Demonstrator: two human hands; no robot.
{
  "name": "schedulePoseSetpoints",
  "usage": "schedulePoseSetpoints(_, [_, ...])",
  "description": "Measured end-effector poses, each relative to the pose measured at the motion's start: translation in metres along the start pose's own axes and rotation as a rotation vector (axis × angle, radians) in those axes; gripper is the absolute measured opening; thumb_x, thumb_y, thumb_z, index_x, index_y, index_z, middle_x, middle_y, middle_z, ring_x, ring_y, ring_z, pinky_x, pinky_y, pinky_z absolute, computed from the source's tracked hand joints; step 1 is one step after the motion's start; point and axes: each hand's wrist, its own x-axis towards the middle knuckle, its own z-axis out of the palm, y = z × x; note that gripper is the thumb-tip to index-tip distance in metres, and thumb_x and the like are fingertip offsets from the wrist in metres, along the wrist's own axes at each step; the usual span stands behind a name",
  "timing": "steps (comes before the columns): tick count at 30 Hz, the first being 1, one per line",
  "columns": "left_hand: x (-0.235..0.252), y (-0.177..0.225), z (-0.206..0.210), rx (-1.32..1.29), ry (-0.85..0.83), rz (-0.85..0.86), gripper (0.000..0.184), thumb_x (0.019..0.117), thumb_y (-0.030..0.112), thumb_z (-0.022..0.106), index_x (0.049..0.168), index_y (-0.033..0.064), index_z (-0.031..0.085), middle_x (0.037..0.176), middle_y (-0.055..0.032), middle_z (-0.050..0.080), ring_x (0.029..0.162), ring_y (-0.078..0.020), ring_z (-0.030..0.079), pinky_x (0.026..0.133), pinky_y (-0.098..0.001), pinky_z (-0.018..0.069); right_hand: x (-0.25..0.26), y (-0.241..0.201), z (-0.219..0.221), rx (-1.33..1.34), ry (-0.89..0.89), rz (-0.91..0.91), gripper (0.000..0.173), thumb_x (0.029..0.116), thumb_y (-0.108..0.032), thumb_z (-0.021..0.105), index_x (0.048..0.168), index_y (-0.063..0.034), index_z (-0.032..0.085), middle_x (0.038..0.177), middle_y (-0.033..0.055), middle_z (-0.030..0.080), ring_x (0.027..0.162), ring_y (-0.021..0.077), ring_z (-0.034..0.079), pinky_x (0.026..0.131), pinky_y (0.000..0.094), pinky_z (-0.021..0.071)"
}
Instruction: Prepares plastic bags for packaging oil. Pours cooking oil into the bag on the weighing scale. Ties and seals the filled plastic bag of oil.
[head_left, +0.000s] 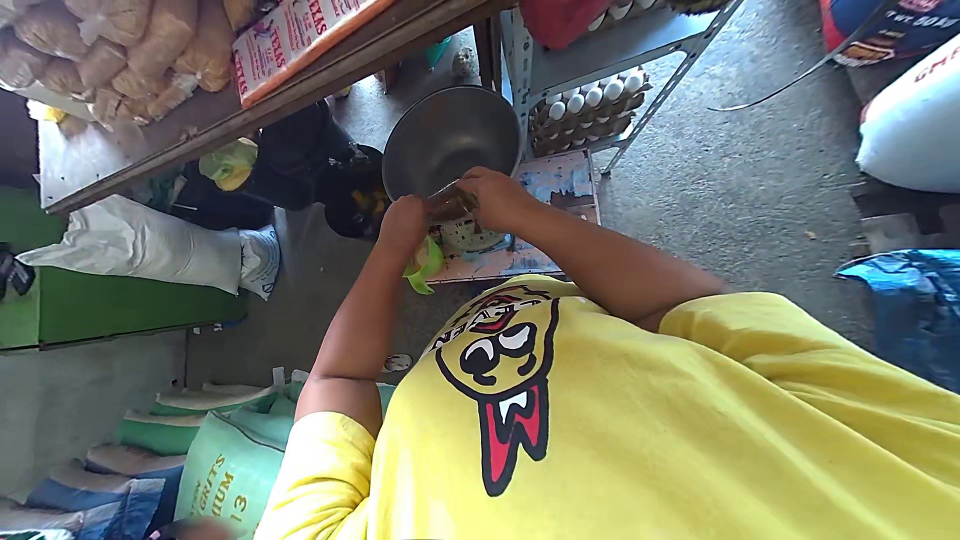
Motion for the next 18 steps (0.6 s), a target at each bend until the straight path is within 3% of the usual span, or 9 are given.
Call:
schedulePoseSetpoints(8, [-0.014,-0.003,-0.002,-0.093,0.056,0.036,0.024,0.104,0.009,0.054,0.111,0.0016,0.076,0.115,-0.0192,0.073,0.116,-0.0374,0.067,0.103,-0.0556,0.0502,0.0,-0.004,-0.004,-0.054,-0.026,0.086,0.058,0.082,0.008,0.068,0.136,-0.012,0.067,0.143,0.0157,0.056,0.125,0.0374,0.059,0.101,0.0588,0.051])
schedulePoseSetpoints(12, [-0.016,-0.001,-0.004,-0.094,-0.001,0.018,0.025,0.1026,0.006,0.052,0.109,-0.0013,0.075,0.115,-0.0203,0.072,0.117,-0.0369,0.067,0.105,-0.0543,0.0493,-0.001,-0.01,-0.005,-0.106,-0.051,0.134,0.055,0.086,0.005,0.064,0.137,-0.0149,0.067,0.146,0.0148,0.055,0.123,0.0397,0.061,0.097,0.0613,0.0516])
schedulePoseSetpoints(16, [-0.015,0.002,-0.009,-0.104,-0.079,-0.004,0.025,0.0996,0.008,0.054,0.104,-0.0034,0.075,0.11,-0.0218,0.072,0.112,-0.0372,0.067,0.101,-0.0556,0.05,0.002,-0.01,-0.001,-0.142,-0.051,0.145,0.058,0.0867,0.005,0.064,0.14,-0.0161,0.064,0.146,0.0142,0.055,0.126,0.0418,0.057,0.099,0.0619,0.0501])
schedulePoseSetpoints(18, [-0.015,0.003,-0.011,-0.129,-0.09,-0.03,0.026,0.0999,0.012,0.054,0.095,-0.0031,0.074,0.103,-0.0212,0.072,0.106,-0.0367,0.068,0.095,-0.0567,0.0517,0.003,-0.01,0.0,-0.141,-0.056,0.143,0.06,0.0862,0.007,0.064,0.143,-0.0146,0.061,0.147,0.0137,0.055,0.129,0.0419,0.056,0.101,0.0618,0.0492])
